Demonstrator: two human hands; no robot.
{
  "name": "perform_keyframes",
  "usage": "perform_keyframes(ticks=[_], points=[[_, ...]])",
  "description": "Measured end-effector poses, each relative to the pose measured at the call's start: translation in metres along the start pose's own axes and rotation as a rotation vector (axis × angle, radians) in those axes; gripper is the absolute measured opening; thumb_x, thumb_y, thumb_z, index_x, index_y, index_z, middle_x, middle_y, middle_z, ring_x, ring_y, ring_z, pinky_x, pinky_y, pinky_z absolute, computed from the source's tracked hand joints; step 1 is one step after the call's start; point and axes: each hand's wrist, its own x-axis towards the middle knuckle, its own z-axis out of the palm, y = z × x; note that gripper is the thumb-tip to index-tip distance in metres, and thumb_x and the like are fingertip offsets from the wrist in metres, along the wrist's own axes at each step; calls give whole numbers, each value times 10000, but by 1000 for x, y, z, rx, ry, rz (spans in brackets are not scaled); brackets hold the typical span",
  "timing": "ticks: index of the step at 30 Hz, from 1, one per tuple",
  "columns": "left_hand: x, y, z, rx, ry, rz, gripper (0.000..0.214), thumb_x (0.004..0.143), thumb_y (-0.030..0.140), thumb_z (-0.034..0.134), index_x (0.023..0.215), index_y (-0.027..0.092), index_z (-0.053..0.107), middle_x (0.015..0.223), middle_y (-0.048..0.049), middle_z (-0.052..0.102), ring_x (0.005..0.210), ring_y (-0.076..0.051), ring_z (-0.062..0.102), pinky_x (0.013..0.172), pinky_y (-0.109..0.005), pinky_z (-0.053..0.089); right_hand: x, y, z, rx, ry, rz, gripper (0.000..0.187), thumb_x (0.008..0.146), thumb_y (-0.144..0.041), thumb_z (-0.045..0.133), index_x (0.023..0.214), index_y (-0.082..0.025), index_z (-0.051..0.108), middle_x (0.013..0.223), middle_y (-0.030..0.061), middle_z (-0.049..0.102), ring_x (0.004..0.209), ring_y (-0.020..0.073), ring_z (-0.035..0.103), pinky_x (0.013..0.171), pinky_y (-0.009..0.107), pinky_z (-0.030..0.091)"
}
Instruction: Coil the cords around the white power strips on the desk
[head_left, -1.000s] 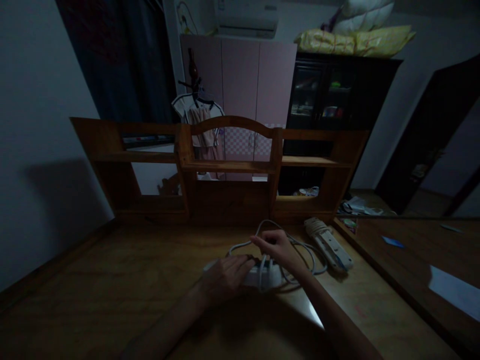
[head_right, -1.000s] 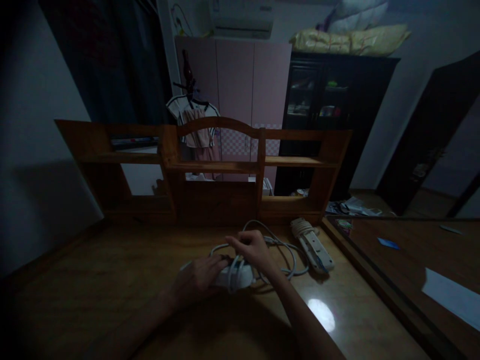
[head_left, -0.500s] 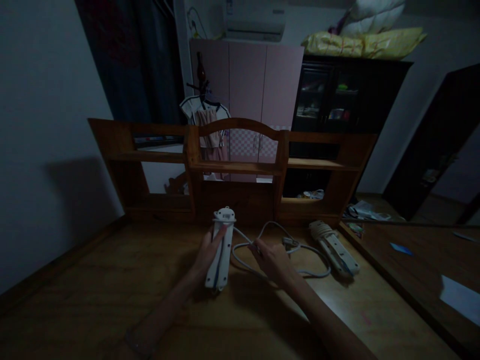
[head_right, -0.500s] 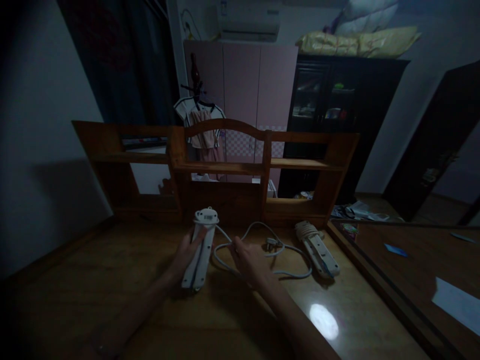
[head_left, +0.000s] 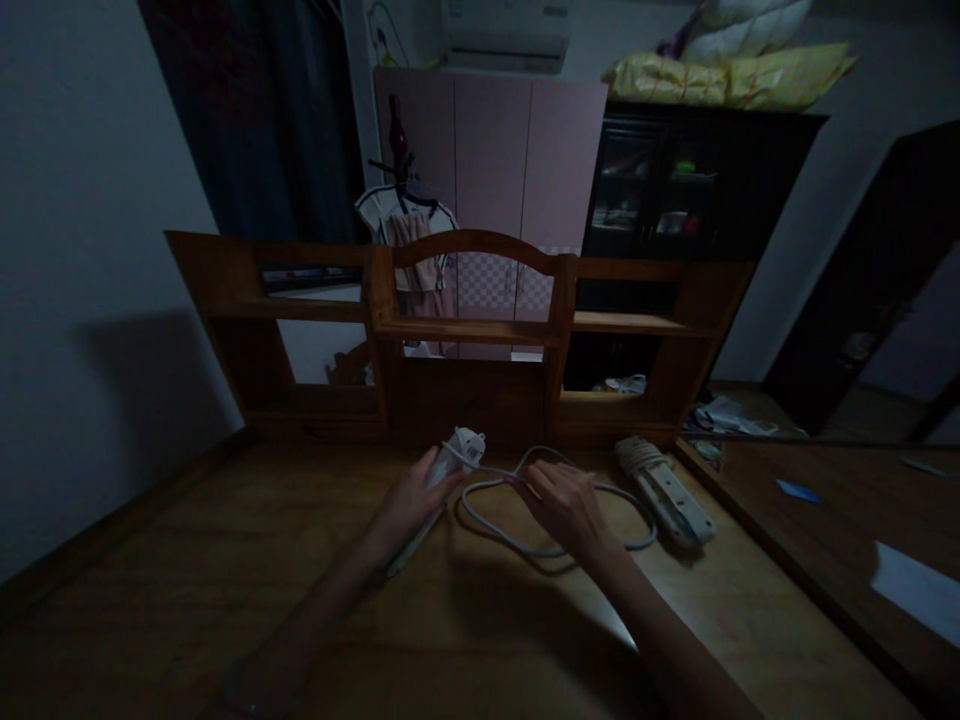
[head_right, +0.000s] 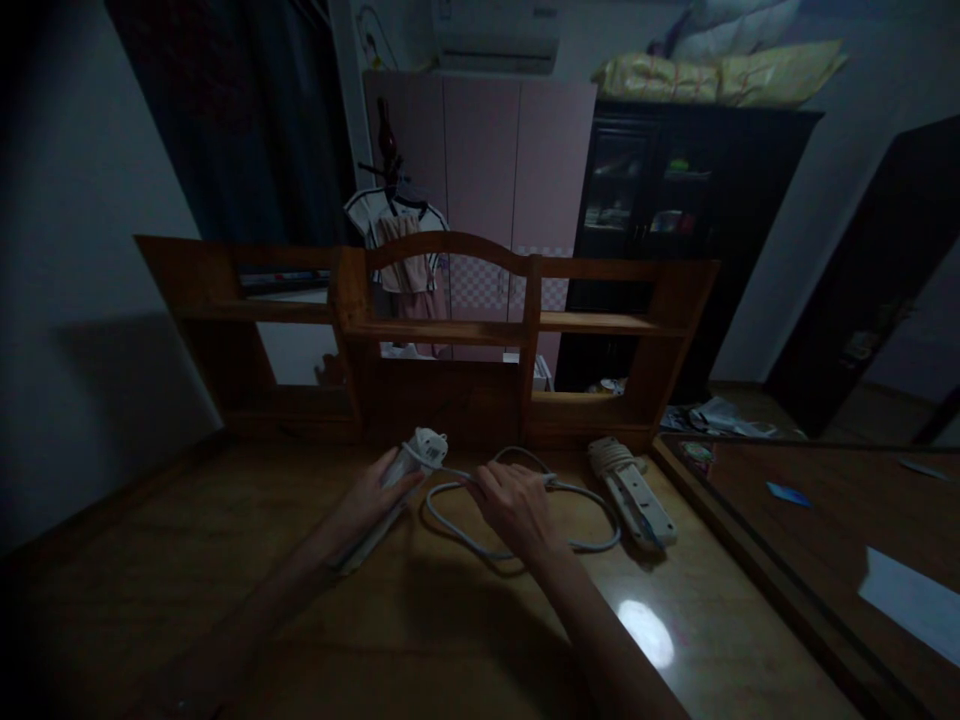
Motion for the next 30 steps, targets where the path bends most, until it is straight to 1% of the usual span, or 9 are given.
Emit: perform_keyframes(ticks=[4, 6, 8, 10, 13, 17, 21, 26, 30], points=[[-9, 0, 10, 411, 162, 141, 496, 866, 454, 516, 1291, 207, 450, 1153, -103, 593, 949, -229, 612, 784, -304, 470, -2, -14, 6, 53, -7, -89, 204, 956, -273, 480, 783, -185, 543, 684, -2, 582, 629, 125, 515, 618, 283, 265], [-14, 2, 13, 586, 208, 219, 516, 888, 391, 502, 1358, 221, 375, 1170, -98, 571, 928, -218, 612, 769, -297, 475, -2, -22, 7, 71, -15, -100, 196, 958, -253, 471, 785, -184, 532, 683, -5, 584, 617, 122, 512, 607, 286, 259], [-17, 6, 13, 693, 237, 285, 532, 895, 336, 499, 1390, 232, 334, 1174, -92, 558, 936, -208, 606, 761, -282, 479, -3, -28, 8, 73, -31, -95, 200, 960, -246, 462, 782, -183, 526, 684, -3, 587, 613, 120, 513, 602, 289, 254], [-19, 10, 13, 740, 263, 326, 544, 892, 314, 506, 1397, 224, 326, 1180, -99, 547, 980, -214, 592, 770, -280, 483, -5, -31, 11, 71, -62, -86, 202, 962, -230, 448, 781, -182, 526, 689, 1, 592, 625, 120, 520, 603, 288, 255], [-19, 10, 14, 768, 264, 329, 526, 884, 275, 509, 1379, 200, 349, 1167, -103, 550, 973, -226, 592, 753, -299, 498, -8, -33, 16, 79, -113, -91, 182, 954, -193, 443, 795, -183, 530, 701, 0, 601, 629, 120, 523, 595, 289, 252], [-17, 5, 16, 808, 273, 308, 488, 871, 229, 499, 1340, 161, 382, 1157, -116, 556, 950, -234, 598, 711, -302, 505, -8, -34, 17, 87, -104, -81, 192, 959, -209, 438, 799, -183, 540, 696, 1, 603, 624, 122, 524, 595, 291, 249], [-17, 6, 18, 842, 260, 289, 527, 850, 152, 492, 1357, 199, 357, 1176, -94, 543, 959, -224, 590, 714, -294, 493, -5, -33, 12, 81, -93, -45, 211, 974, -250, 423, 815, -185, 545, 720, 9, 614, 641, 124, 535, 610, 291, 253], [-20, 9, 25, 872, 214, 277, 565, 817, 147, 536, 1348, 242, 369, 1125, -73, 539, 893, -201, 587, 688, -276, 480, -8, -32, 19, 50, -119, -115, 177, 958, -211, 445, 804, -188, 530, 711, 1, 596, 634, 134, 529, 595, 293, 250], [-20, 6, 30, 882, 140, 340, 621, 791, 118, 574, 1355, 266, 362, 1126, -74, 533, 945, -203, 564, 771, -298, 474, -7, -32, 19, 43, -190, -165, 135, 951, -238, 473, 848, -188, 545, 755, 10, 609, 655, 141, 543, 590, 292, 256]])
